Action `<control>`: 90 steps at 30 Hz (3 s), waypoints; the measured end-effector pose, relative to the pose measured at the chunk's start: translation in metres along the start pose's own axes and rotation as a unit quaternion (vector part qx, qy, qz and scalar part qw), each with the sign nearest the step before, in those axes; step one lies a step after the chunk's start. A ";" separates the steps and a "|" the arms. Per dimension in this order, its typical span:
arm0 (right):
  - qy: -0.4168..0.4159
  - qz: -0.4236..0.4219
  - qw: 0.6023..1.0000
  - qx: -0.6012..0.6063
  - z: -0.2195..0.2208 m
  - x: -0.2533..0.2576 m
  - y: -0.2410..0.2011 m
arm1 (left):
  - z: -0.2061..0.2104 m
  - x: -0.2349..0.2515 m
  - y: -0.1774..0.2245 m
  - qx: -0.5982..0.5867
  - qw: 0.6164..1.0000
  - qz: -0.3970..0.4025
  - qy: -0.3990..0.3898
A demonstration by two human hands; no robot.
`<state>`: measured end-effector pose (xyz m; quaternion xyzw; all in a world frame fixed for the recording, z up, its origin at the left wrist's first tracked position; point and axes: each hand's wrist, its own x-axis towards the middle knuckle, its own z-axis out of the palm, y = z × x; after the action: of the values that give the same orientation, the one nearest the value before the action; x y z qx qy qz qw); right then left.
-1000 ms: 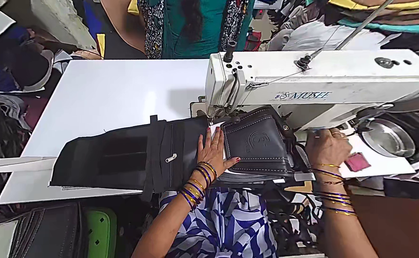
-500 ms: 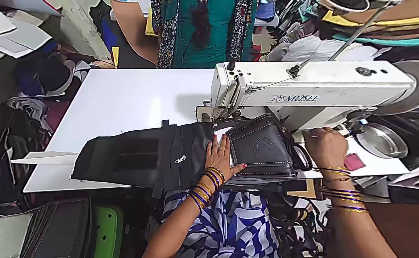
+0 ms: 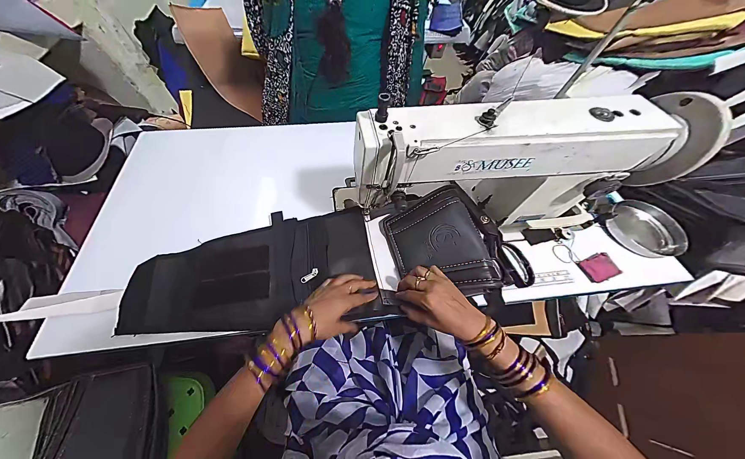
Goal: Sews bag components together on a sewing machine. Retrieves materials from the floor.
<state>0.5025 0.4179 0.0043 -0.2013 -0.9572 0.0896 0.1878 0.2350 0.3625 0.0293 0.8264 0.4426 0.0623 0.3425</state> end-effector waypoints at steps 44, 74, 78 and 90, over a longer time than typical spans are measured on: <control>0.071 0.062 0.990 -0.104 0.032 0.051 0.030 | -0.014 0.052 -0.044 0.128 0.975 -0.015 0.179; 0.213 0.257 0.925 -0.178 0.008 -0.012 -0.009 | -0.034 0.069 -0.055 0.150 0.969 -0.030 0.191; 0.181 0.199 0.950 -0.158 0.053 0.041 -0.025 | -0.032 0.070 -0.063 0.138 0.963 0.005 0.233; 0.116 0.326 0.937 -0.049 0.016 0.055 -0.009 | -0.042 0.068 -0.070 0.082 0.981 -0.004 0.174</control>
<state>0.4462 0.4315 0.0094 -0.5199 -0.8141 0.0748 0.2476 0.2102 0.4624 0.0040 0.8266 0.5020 0.1675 0.1917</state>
